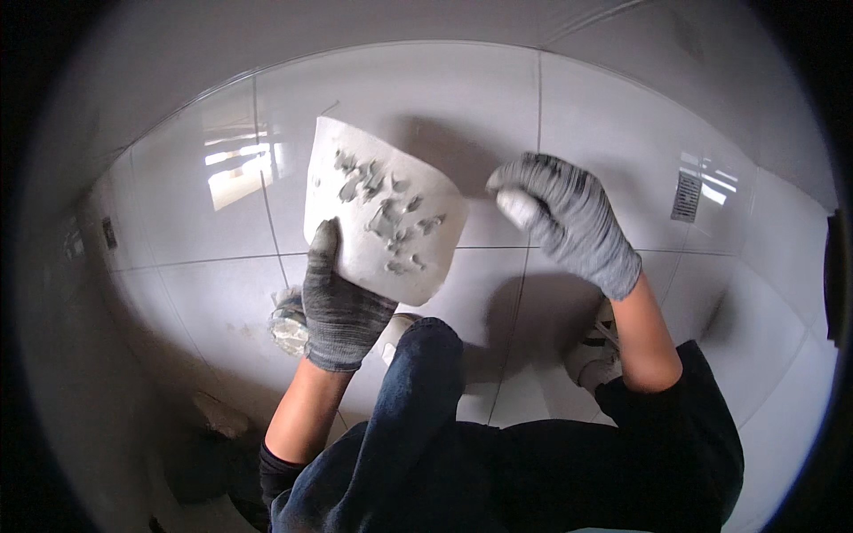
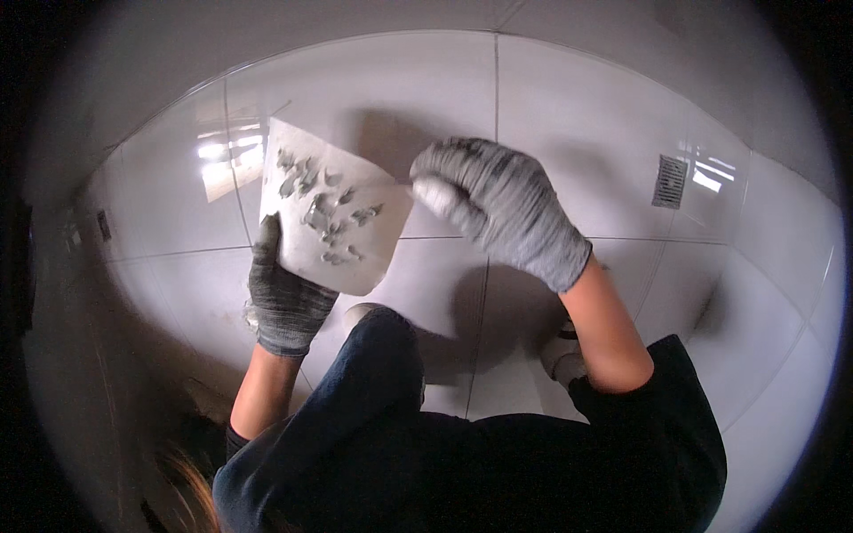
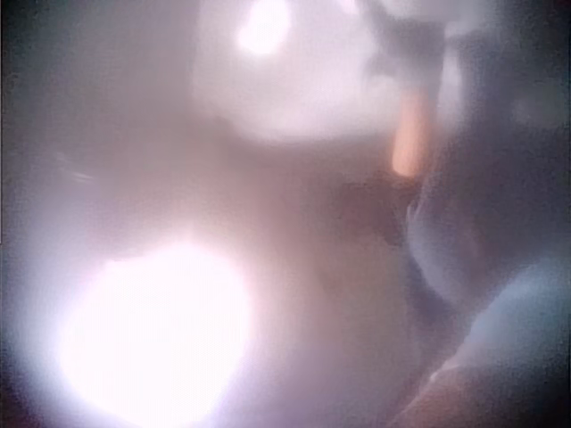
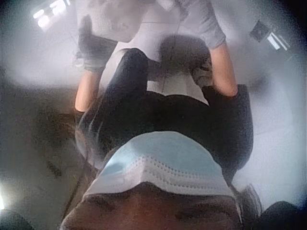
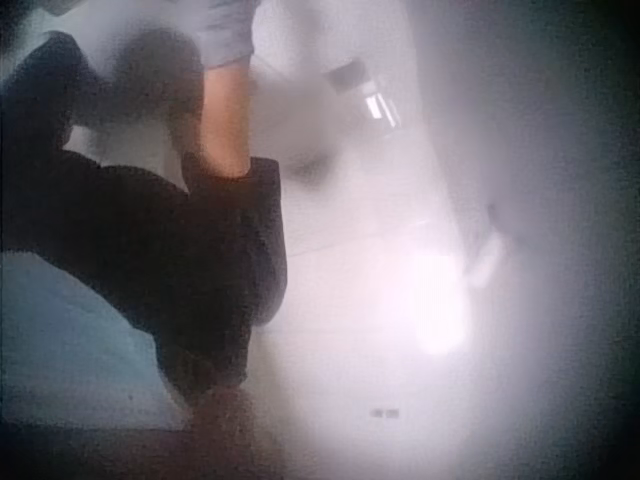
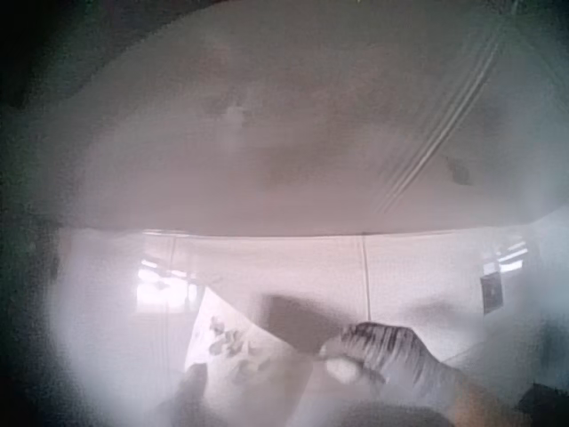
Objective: The person kneels on a tiled floor and uses a small metal tool to apply gray grout into the joints between white tiles. They repeatedly scoop grout from a paper sheet held in the left hand and press it into the seams, working along multiple tile lines.
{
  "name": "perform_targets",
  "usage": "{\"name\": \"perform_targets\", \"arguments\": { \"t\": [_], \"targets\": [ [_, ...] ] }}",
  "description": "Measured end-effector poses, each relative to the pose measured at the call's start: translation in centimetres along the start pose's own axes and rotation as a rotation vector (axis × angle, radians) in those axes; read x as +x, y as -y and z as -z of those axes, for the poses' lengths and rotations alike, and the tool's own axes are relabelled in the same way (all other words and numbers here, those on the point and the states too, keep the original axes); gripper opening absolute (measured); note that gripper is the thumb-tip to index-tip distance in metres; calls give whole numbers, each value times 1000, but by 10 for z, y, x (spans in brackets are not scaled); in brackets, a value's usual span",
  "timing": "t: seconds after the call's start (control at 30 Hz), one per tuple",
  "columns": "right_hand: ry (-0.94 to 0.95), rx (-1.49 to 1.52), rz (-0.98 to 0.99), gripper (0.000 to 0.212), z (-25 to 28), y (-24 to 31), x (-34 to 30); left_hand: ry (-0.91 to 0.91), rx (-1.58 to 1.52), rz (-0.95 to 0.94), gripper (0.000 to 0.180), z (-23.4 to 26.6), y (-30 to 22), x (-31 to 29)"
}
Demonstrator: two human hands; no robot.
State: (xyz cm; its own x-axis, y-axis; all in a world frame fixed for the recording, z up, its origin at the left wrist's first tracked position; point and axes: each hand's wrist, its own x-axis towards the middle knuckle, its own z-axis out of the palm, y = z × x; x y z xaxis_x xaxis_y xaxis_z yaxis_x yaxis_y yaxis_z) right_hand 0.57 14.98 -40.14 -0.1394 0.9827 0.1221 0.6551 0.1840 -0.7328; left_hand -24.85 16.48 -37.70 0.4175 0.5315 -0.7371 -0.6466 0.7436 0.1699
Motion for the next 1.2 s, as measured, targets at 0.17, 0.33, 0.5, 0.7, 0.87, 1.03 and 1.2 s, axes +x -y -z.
{"name": "perform_targets", "arguments": {
  "t": [0.17,0.33,0.5,0.7,0.87,1.03,1.2],
  "targets": [
    [147,-233,-32,30,-12,32,0,86,30,-13,58,3,-2,-7],
    [119,-259,5,29,-17,38,2,91,188,-44,55,5,0,-10],
    [16,-225,-3,29,-24,39,1,8,231,-60,59,5,4,-10],
    [-98,-72,-46,26,-31,25,-5,-46,238,-52,63,3,10,-8],
    [-237,314,-347,20,-30,-18,-20,50,247,-62,59,13,-2,-13],
    [-332,83,-633,28,-17,-101,-27,-125,803,-400,75,35,4,-19],
    [-354,-247,-553,34,-10,-158,-7,-316,620,-378,91,24,9,-23]
  ]
}}
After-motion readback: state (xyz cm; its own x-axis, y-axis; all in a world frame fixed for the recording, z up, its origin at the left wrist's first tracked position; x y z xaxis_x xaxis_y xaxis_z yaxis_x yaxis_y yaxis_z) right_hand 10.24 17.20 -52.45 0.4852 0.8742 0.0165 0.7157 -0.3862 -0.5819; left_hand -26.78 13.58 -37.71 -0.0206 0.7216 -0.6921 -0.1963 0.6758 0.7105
